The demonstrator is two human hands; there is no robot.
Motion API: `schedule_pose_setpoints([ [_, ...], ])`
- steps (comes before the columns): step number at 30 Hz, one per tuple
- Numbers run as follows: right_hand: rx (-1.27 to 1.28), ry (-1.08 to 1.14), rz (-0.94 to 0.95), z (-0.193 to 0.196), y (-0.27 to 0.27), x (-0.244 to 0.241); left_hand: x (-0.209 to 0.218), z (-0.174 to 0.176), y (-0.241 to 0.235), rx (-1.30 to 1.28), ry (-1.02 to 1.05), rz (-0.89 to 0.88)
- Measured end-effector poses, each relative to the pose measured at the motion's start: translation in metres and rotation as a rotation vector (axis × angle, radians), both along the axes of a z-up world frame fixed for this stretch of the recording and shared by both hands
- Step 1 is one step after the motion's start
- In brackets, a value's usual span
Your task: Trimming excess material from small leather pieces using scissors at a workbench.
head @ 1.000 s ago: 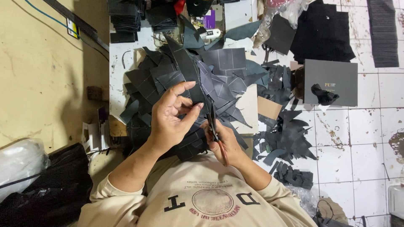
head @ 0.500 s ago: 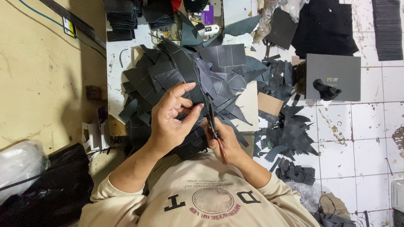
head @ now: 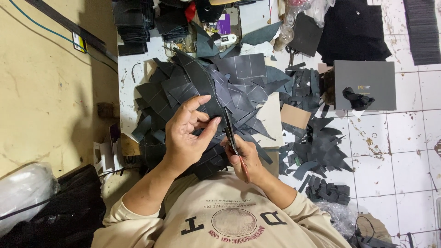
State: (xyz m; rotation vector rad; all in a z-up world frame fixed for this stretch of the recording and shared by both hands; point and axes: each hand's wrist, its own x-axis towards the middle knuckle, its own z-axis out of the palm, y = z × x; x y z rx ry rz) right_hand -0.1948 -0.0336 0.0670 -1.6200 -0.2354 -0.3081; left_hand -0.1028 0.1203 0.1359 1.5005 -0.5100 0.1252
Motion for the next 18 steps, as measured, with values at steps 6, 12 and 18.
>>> schedule_pose_setpoints([
  [6,0.05,-0.003,0.009,-0.01,0.0,-0.006,0.002,0.002,0.0,-0.007,0.003,0.008],
  [12,-0.017,0.003,0.019,0.006,-0.007,0.005,-0.008,0.02,-0.007,0.034,-0.025,-0.001],
  [18,-0.048,-0.003,-0.008,0.011,-0.008,0.009,-0.012,0.003,-0.009,0.055,-0.067,0.028],
])
